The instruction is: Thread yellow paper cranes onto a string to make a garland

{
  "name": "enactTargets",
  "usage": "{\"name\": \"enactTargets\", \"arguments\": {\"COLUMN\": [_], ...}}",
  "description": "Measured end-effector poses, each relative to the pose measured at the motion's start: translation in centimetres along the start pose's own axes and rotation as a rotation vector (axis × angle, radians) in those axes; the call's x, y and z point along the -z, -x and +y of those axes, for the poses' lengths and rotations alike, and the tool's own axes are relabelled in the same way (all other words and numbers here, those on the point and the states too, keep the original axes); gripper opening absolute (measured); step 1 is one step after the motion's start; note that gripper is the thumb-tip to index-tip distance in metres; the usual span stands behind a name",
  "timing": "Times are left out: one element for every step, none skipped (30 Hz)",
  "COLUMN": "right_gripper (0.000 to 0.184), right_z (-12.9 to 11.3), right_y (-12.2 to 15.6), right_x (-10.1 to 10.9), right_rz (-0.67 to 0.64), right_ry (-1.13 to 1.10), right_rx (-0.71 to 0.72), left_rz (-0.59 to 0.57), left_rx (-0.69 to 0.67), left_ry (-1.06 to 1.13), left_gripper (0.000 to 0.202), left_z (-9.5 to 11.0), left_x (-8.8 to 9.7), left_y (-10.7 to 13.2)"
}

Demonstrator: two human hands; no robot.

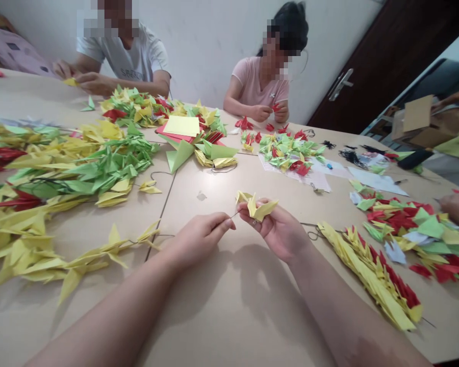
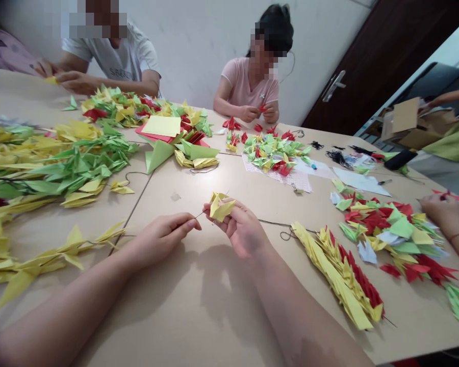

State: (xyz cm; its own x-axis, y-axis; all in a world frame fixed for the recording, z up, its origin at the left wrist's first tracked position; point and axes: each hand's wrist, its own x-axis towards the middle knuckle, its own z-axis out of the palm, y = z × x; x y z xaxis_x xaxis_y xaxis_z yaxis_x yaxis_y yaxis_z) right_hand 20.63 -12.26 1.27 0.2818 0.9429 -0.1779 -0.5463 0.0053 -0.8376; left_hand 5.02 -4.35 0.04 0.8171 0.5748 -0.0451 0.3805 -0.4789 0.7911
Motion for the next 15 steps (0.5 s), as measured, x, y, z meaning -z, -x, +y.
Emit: {"name": "enactTargets", "arguments": {"right_gripper": [0.005,0.004,0.004,0.003,0.003,0.003,0.003,0.003,0.004,0.006,0.007,0.007,0.008,0.008,0.008], "right_z": [0.0,0.0,-0.1,-0.1,-0.1,0.0,0.0,0.1,0.2,0.4,0.5,0.7,0.8,1.0,1.1], "right_y": [0.0,0.0,0.1,0.1,0.1,0.1,0.2,0.2,0.2,0.3,0.3,0.4,0.5,0.5,0.6], "right_x": [0.0,0.0,-0.1,-0.1,-0.2,-0.2,-0.3,-0.3,-0.4,-0.5,-0.6,-0.7,-0.8,-0.8,-0.9], "right_rz": [0.001,0.003,0.005,0.008,0.01,0.013,0.016,0.018,0.018,0.016,0.011,0.005,-0.002,-0.011,-0.02], "right_ry": [0.002,0.005,0.008,0.012,0.017,0.021,0.026,0.034,0.047,0.065,0.091,0.122,0.156,0.183,0.2], "right_rx": [0.014,0.028,0.041,0.049,0.052,0.053,0.052,0.051,0.05,0.048,0.046,0.046,0.048,0.054,0.061], "left_rz": [-0.001,0.0,0.0,0.0,0.0,0.0,-0.001,0.0,0.004,0.011,0.02,0.026,0.028,0.025,0.018], "left_rx": [0.002,0.005,0.009,0.013,0.018,0.022,0.023,0.021,0.017,0.011,0.007,0.009,0.021,0.04,0.064], "left_ry": [-0.004,-0.006,-0.008,-0.008,-0.008,-0.003,0.012,0.043,0.095,0.164,0.244,0.325,0.399,0.455,0.493], "left_gripper": [0.033,0.033,0.033,0.033,0.033,0.033,0.033,0.034,0.034,0.035,0.036,0.037,0.039,0.04,0.041], "left_z": [0.0,0.0,0.0,-0.1,-0.1,-0.1,-0.1,-0.1,0.0,0.2,0.4,0.6,0.9,1.2,1.4], "left_x": [0.0,0.1,0.1,0.1,0.2,0.2,0.2,0.2,0.1,0.1,0.1,0.0,-0.1,-0.2,-0.3], "left_y": [0.0,0.0,0.0,0.0,0.0,0.0,0.0,0.0,0.1,0.1,0.2,0.2,0.3,0.3,0.4]}}
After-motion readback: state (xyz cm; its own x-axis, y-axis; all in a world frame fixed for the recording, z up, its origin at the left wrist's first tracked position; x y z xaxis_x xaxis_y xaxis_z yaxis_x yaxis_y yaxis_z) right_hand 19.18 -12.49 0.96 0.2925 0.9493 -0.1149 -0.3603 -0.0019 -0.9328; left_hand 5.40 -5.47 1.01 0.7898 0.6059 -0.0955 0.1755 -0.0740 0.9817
